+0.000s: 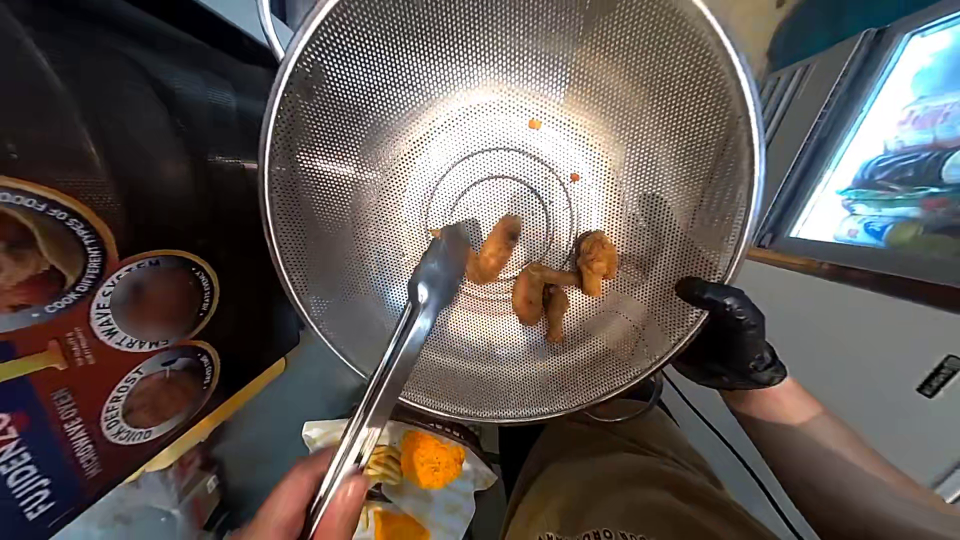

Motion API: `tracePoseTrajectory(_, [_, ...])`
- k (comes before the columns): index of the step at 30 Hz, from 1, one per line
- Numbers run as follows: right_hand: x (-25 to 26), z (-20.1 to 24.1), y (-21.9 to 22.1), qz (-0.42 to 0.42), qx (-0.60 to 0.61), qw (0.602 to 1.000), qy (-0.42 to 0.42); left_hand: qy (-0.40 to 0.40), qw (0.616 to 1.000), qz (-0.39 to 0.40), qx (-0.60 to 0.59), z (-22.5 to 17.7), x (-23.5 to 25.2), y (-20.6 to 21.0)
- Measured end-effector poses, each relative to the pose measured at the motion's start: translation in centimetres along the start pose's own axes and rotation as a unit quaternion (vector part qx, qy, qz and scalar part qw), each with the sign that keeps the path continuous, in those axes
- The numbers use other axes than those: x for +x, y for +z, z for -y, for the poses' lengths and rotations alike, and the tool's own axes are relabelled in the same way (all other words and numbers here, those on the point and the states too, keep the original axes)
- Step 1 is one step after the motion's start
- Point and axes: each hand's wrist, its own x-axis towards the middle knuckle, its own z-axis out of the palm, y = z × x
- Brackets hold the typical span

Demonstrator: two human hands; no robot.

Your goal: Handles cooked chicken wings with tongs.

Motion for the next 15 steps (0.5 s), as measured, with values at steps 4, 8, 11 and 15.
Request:
tracePoseTrajectory(4, [-0.1, 0.2, 0.8, -0.042, -0.034, 0.999, -0.003, -0.032, 0.978, -0.077, 0.189, -1.7, 2.2, 1.8])
tracePoseTrajectory(8, [-0.1, 0.3, 0.9, -0.03, -0.043, 0.998, -0.016, -0.012, 0.955, -0.126, 0.269, -3.6, -1.7, 2.2])
tracePoseTrajectory(11, [0.1, 0.2, 0.8, -0.014, -0.056, 0.998, -0.033, 0.004, 0.941, -0.094, 0.325, -4.9, -4.8, 3.6])
tracePoseTrajectory(15, [0.1, 0.2, 1.0, -0.011, -0.06, 0.998, -0.034, 0.026, 0.913, -0.06, 0.402, -6.1, -5.3, 6.1])
